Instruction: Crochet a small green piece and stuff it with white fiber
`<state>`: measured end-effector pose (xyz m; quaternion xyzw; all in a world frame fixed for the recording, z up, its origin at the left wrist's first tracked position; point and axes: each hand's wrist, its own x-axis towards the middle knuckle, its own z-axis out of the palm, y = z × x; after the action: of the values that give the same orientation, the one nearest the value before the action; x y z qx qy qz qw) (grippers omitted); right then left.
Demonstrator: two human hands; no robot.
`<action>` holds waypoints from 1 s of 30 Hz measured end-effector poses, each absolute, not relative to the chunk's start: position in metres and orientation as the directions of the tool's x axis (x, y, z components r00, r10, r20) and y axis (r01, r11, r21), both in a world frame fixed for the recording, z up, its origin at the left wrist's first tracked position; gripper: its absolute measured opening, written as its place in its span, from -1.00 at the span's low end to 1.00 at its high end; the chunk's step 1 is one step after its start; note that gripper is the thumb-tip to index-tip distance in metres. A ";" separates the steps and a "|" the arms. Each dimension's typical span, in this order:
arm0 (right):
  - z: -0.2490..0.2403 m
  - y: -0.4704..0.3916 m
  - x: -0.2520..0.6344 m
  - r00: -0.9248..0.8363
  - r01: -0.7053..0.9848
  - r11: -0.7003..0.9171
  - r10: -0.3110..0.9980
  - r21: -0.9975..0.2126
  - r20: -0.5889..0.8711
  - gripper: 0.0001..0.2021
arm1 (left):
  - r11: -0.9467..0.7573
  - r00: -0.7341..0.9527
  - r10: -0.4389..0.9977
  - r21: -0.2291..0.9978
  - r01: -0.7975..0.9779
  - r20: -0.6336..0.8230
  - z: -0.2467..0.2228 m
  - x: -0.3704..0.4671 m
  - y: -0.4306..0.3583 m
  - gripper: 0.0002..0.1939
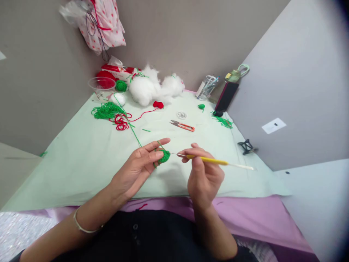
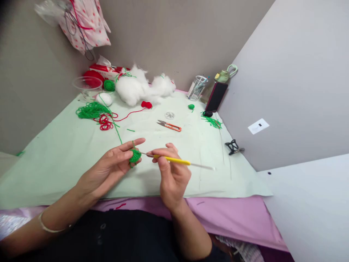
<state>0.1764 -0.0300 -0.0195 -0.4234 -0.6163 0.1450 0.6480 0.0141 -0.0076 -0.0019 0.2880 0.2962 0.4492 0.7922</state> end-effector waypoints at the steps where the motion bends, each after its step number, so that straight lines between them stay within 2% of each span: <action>1: -0.018 -0.030 0.177 0.222 0.239 0.576 0.751 -0.782 0.621 -0.79 | 0.419 0.421 0.885 0.737 -0.530 -0.200 -0.001 0.013 -0.008 -0.56; 3: -0.015 -0.029 0.176 0.200 0.160 0.547 0.797 -0.822 0.570 -0.81 | 0.385 0.412 0.893 0.776 -0.499 -0.178 0.000 0.014 -0.010 -0.57; 6: -0.015 -0.029 0.173 0.155 0.281 0.544 0.787 -0.790 0.597 -0.83 | 0.305 0.348 0.926 0.835 -0.458 -0.148 0.000 0.017 -0.014 -0.59; 8: -0.017 -0.029 0.171 0.099 0.445 0.585 0.720 -0.678 0.687 -0.82 | 0.273 0.302 0.943 0.848 -0.455 -0.141 -0.001 0.020 -0.015 -0.57; 9: -0.018 -0.029 0.171 0.056 0.537 0.610 0.663 -0.583 0.746 -0.81 | 0.278 0.299 0.943 0.840 -0.466 -0.147 -0.002 0.022 -0.015 -0.55; 11: -0.020 -0.030 0.172 -0.043 0.672 0.635 0.547 -0.381 0.836 -0.77 | 0.338 0.352 0.921 0.795 -0.504 -0.168 -0.004 0.023 -0.013 -0.55; 12: -0.020 -0.030 0.173 -0.064 0.696 0.637 0.516 -0.332 0.854 -0.75 | 0.378 0.392 0.902 0.766 -0.521 -0.179 -0.005 0.022 -0.012 -0.58; 13: -0.020 -0.030 0.175 -0.044 0.688 0.636 0.517 -0.349 0.855 -0.75 | 0.413 0.426 0.885 0.739 -0.531 -0.189 -0.006 0.021 -0.010 -0.62; 15: -0.018 -0.029 0.178 0.086 0.567 0.622 0.607 -0.540 0.790 -0.80 | 0.443 0.448 0.871 0.714 -0.542 -0.200 -0.007 0.018 -0.007 -0.71; 17: -0.016 -0.029 0.181 0.216 0.330 0.567 0.733 -0.754 0.645 -0.81 | 0.423 0.421 0.884 0.731 -0.535 -0.203 -0.006 0.015 -0.005 -0.74; 19: -0.014 -0.027 0.182 0.230 0.133 0.500 0.824 -0.856 0.517 -0.80 | 0.393 0.407 0.893 0.774 -0.496 -0.192 -0.004 0.013 -0.006 -0.70; 23: -0.015 -0.025 0.180 0.118 0.067 0.422 0.896 -0.904 0.427 -0.84 | 0.290 0.367 0.920 0.862 -0.416 -0.133 -0.002 0.015 -0.010 -0.64; 30: -0.015 -0.023 0.184 0.096 -0.067 0.377 0.924 -0.924 0.370 -0.80 | 0.193 0.345 0.935 0.929 -0.315 -0.078 -0.002 0.010 -0.010 -0.67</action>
<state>0.1837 -0.0228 -0.0146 -0.3941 -0.5437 0.3952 0.6268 0.0103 -0.0103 -0.0018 0.4444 0.3489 0.4537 0.6891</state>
